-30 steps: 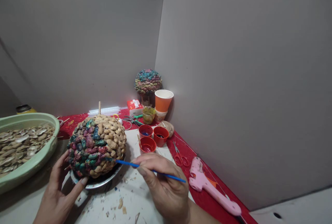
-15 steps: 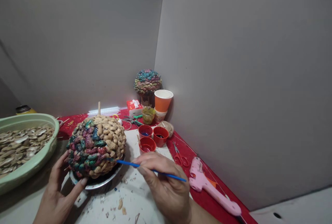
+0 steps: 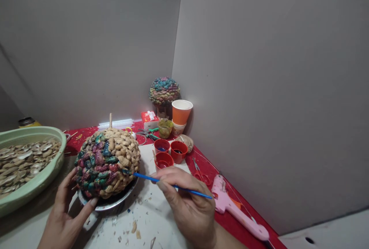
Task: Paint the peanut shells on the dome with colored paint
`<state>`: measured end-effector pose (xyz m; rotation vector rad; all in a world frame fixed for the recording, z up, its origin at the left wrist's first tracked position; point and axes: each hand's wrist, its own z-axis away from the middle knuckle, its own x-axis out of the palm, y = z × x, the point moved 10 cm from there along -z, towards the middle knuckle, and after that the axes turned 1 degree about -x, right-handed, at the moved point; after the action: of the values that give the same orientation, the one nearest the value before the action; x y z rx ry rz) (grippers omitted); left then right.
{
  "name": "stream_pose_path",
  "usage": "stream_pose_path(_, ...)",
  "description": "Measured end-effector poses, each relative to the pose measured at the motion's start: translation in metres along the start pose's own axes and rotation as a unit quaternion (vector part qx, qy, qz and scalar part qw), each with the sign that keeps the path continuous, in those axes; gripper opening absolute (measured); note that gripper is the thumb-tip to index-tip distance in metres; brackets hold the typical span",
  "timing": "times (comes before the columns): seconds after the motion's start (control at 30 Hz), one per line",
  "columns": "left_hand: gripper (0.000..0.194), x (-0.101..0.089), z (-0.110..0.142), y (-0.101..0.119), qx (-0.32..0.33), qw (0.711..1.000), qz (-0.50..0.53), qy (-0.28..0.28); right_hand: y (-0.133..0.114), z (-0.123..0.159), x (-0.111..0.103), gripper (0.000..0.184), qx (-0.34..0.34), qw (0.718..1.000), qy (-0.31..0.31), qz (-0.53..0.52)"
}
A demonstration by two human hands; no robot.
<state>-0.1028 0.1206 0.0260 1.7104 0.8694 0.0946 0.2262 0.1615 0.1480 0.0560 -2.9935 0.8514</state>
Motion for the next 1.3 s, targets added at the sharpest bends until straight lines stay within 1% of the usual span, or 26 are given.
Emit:
stream_pose_path(0.07, 0.088, 0.001, 0.000, 0.001, 0.002, 1.000, -0.003, -0.002, -0.002, -0.001, 0.001, 0.009, -0.001, 1.000, -0.002, -0.018)
stream_pose_path(0.17, 0.088, 0.002, -0.001, 0.001, 0.002, 1.000, -0.006, -0.005, -0.003, 0.001, 0.014, 0.008, 0.008, 0.997, -0.051, -0.055)
stream_pose_path(0.23, 0.087, 0.002, -0.001, 0.000, 0.001, 1.000, -0.010, -0.005, -0.003, 0.003, 0.020, 0.008, 0.007, 0.996, -0.076, -0.056)
stream_pose_path(0.3, 0.086, 0.001, 0.000, -0.001, 0.002, 1.000, -0.011, -0.003, 0.000, 0.003, 0.016, 0.009, 0.006, 0.997, -0.063, -0.043)
stream_pose_path(0.4, 0.086, 0.001, 0.001, -0.003, 0.010, 1.000, -0.010, -0.005, 0.003, 0.000, 0.003, 0.009, 0.006, 1.000, -0.013, -0.014)
stream_pose_path(0.47, 0.088, 0.001, 0.001, -0.004, 0.011, 1.000, -0.010, -0.006, 0.003, -0.002, -0.003, 0.008, 0.006, 1.000, 0.007, -0.005)
stream_pose_path(0.63, 0.089, 0.000, 0.000, -0.002, 0.005, 1.000, -0.006, 0.004, -0.001, -0.003, -0.001, 0.007, 0.002, 1.000, 0.006, -0.023)
stream_pose_path(0.77, 0.088, 0.001, 0.000, 0.000, 0.007, 1.000, -0.007, 0.001, -0.005, -0.003, -0.003, 0.005, -0.001, 0.999, 0.011, -0.030)
stream_pose_path(0.9, 0.087, 0.003, 0.000, 0.001, 0.017, 1.000, -0.008, -0.001, -0.008, -0.001, -0.004, 0.004, -0.009, 1.000, 0.012, -0.016)
stream_pose_path(1.07, 0.084, 0.003, 0.001, 0.002, 0.012, 1.000, -0.005, -0.003, -0.013, -0.001, -0.001, 0.009, -0.031, 1.000, -0.001, -0.003)
stream_pose_path(1.3, 0.085, 0.001, 0.000, 0.001, 0.008, 1.000, -0.005, -0.001, -0.007, 0.000, -0.002, 0.013, -0.014, 1.000, 0.006, 0.009)
